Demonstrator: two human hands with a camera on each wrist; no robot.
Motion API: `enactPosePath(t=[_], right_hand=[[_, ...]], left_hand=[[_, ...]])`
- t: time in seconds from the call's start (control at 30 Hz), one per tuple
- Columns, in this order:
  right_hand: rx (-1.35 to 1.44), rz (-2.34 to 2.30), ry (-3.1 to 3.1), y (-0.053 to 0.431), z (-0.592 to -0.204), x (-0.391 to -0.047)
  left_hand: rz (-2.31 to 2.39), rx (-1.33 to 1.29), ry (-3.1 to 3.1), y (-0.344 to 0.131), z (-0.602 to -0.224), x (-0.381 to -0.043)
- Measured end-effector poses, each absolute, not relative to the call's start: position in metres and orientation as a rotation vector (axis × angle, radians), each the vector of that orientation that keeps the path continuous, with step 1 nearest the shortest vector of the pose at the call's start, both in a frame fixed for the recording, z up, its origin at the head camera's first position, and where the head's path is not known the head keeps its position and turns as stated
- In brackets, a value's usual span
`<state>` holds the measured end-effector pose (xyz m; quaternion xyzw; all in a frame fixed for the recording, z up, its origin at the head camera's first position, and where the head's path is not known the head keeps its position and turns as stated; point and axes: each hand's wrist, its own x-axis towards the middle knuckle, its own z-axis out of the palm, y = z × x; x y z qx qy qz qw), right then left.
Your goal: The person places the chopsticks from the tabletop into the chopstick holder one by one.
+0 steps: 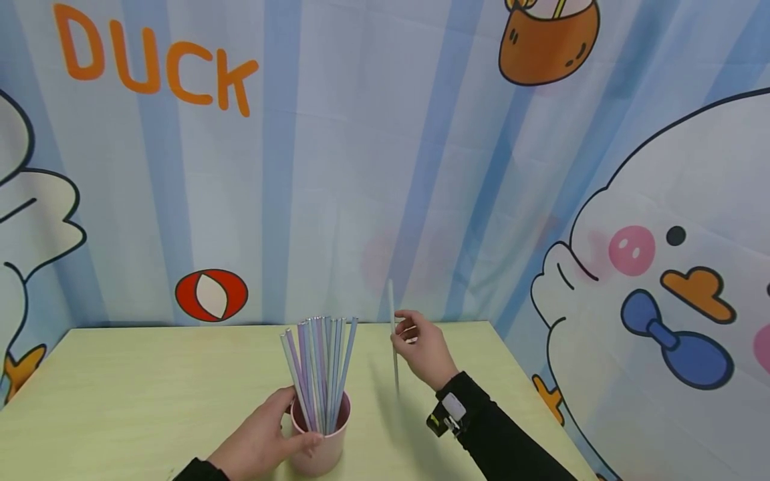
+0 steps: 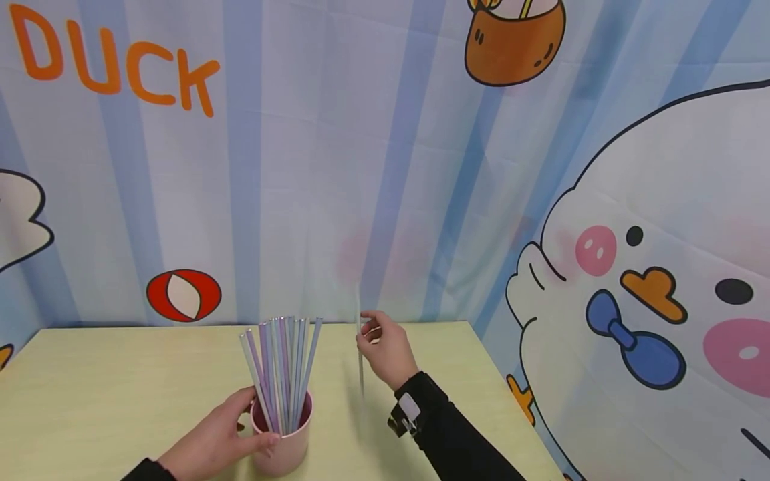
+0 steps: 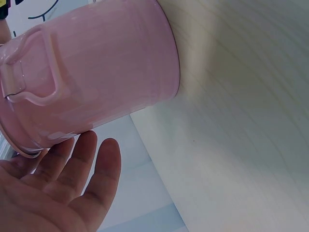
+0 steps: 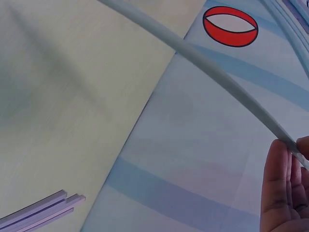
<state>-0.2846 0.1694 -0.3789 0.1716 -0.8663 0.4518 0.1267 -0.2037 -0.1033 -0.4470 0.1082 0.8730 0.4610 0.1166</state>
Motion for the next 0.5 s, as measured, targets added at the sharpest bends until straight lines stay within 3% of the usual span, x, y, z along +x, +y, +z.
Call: enactPosePath(t=[0.17, 0.5], right_hand=[[0.516, 1.397, -2.477, 0.154, -0.347, -0.262], [0.568, 1.509, -2.351, 0.139, -0.322, -0.255]], left_hand=[[1.345, 0.294, 2.562, -0.102, -0.448, -0.204], [1.356, 0.267, 2.553, -0.101, -0.447, -0.204]])
